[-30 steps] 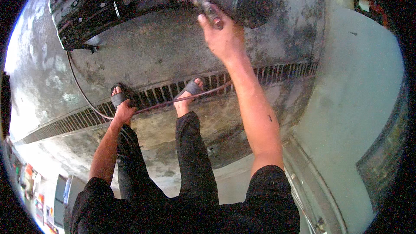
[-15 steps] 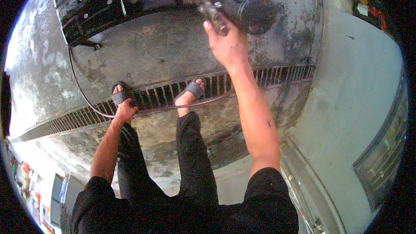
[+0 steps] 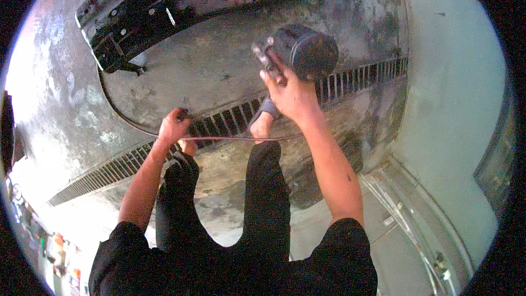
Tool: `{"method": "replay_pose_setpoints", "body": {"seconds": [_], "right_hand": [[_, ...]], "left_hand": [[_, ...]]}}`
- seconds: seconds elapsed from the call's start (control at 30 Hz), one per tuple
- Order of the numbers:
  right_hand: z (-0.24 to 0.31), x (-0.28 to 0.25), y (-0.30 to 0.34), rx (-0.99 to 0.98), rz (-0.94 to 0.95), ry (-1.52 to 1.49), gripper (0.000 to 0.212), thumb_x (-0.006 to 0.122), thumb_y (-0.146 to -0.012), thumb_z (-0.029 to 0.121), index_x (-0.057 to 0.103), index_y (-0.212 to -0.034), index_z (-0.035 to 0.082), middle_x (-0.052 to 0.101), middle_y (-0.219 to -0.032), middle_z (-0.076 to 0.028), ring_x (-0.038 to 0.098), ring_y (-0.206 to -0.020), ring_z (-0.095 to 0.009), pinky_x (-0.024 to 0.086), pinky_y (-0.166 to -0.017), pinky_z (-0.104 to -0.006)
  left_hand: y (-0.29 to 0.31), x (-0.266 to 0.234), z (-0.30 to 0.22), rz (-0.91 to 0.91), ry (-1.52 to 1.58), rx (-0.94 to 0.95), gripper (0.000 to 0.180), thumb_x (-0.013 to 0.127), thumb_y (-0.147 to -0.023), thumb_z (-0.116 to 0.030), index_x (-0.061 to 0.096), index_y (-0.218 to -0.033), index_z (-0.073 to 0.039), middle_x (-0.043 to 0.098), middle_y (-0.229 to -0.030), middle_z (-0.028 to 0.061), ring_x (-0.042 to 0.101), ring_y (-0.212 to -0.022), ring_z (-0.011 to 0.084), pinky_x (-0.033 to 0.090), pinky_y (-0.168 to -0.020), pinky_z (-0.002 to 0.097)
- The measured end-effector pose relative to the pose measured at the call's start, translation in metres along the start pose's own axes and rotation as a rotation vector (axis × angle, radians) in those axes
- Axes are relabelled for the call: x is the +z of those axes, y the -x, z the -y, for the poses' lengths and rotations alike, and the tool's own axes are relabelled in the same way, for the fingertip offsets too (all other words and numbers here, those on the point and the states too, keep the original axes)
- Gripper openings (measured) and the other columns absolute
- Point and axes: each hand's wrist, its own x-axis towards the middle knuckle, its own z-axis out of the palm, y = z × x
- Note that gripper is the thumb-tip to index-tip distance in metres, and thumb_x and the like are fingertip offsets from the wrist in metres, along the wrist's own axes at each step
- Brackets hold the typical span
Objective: The person uses a pneumatic air gun to blow dust and debris off a black plastic underbody panel on the floor, then moves to the underside of a raised car and sprays the undercarriage while holding a newspaper to catch falling debris.
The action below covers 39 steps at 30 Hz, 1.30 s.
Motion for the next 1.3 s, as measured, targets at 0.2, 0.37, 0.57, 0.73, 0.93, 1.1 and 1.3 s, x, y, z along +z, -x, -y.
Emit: {"method": "replay_pose_setpoints", "body": {"seconds": [0.2, 0.37, 0.57, 0.73, 0.93, 1.1, 1.3], "right_hand": [[-0.002, -0.001, -0.045, -0.049, -0.146, -0.107, 0.045, 0.064, -0.089, 0.043, 0.063, -0.125, 0.016, 0.07, -0.095, -0.015, 0.067, -0.088, -0.034, 0.053, -0.078, -0.0415], [-0.004, -0.005, -0.078, -0.125, -0.247, -0.123, 0.037, 0.066, -0.088, 0.036, 0.067, -0.119, 0.014, 0.071, -0.096, -0.015, 0.068, -0.088, -0.034, 0.052, -0.079, -0.0398], [-0.026, 0.001, -0.109, -0.145, -0.334, -0.101, 0.034, 0.071, -0.087, 0.034, 0.071, -0.109, 0.008, 0.073, -0.097, -0.013, 0.07, -0.092, -0.026, 0.052, -0.081, -0.0358], [-0.046, -0.009, -0.119, -0.117, -0.359, -0.086, 0.037, 0.069, -0.086, 0.037, 0.069, -0.112, 0.012, 0.072, -0.097, -0.013, 0.068, -0.092, -0.035, 0.052, -0.082, -0.0426], [-0.054, -0.029, -0.11, -0.019, -0.384, -0.026, 0.037, 0.067, -0.087, 0.037, 0.068, -0.113, 0.01, 0.072, -0.097, -0.014, 0.068, -0.092, -0.036, 0.052, -0.082, -0.0427], [-0.051, -0.041, -0.078, -0.009, -0.362, -0.009, 0.04, 0.065, -0.089, 0.037, 0.065, -0.122, 0.014, 0.071, -0.101, -0.016, 0.068, -0.095, -0.035, 0.052, -0.084, -0.0428], [-0.044, -0.019, -0.005, 0.185, -0.137, 0.006, 0.053, 0.061, -0.091, 0.041, 0.051, -0.139, 0.022, 0.07, -0.101, -0.016, 0.068, -0.093, -0.036, 0.053, -0.084, -0.0435]], "left_hand": [[0.003, -0.027, 0.021, -0.033, 0.101, -0.081, 0.044, 0.063, -0.079, -0.025, 0.063, -0.117, -0.003, 0.068, -0.109, 0.0209, 0.065, -0.105, 0.0357, 0.05, -0.09, 0.0414], [0.03, 0.012, 0.031, -0.037, 0.136, -0.026, 0.046, 0.066, -0.076, -0.023, 0.061, -0.116, 0.0, 0.065, -0.109, 0.0266, 0.062, -0.109, 0.04, 0.049, -0.092, 0.0428], [0.04, 0.045, 0.024, 0.055, 0.108, -0.112, 0.044, 0.064, -0.076, -0.025, 0.063, -0.114, -0.002, 0.066, -0.101, 0.029, 0.063, -0.101, 0.0444, 0.05, -0.089, 0.0452], [0.045, 0.041, 0.009, 0.034, 0.152, -0.148, 0.045, 0.063, -0.077, -0.024, 0.063, -0.116, -0.002, 0.067, -0.103, 0.0267, 0.064, -0.103, 0.041, 0.05, -0.09, 0.0441], [0.042, 0.038, 0.021, 0.006, 0.139, -0.101, 0.048, 0.065, -0.076, -0.024, 0.061, -0.118, -0.001, 0.066, -0.104, 0.0262, 0.063, -0.104, 0.041, 0.05, -0.089, 0.0443], [0.035, 0.037, 0.032, -0.024, 0.106, 0.011, 0.045, 0.068, -0.074, -0.023, 0.061, -0.113, -0.001, 0.066, -0.1, 0.0259, 0.062, -0.099, 0.046, 0.049, -0.089, 0.0474], [0.013, -0.013, -0.021, 0.057, 0.158, 0.073, 0.049, 0.068, -0.075, -0.021, 0.06, -0.12, -0.001, 0.061, -0.119, 0.0237, 0.057, -0.116, 0.0385, 0.046, -0.097, 0.0425]]}}
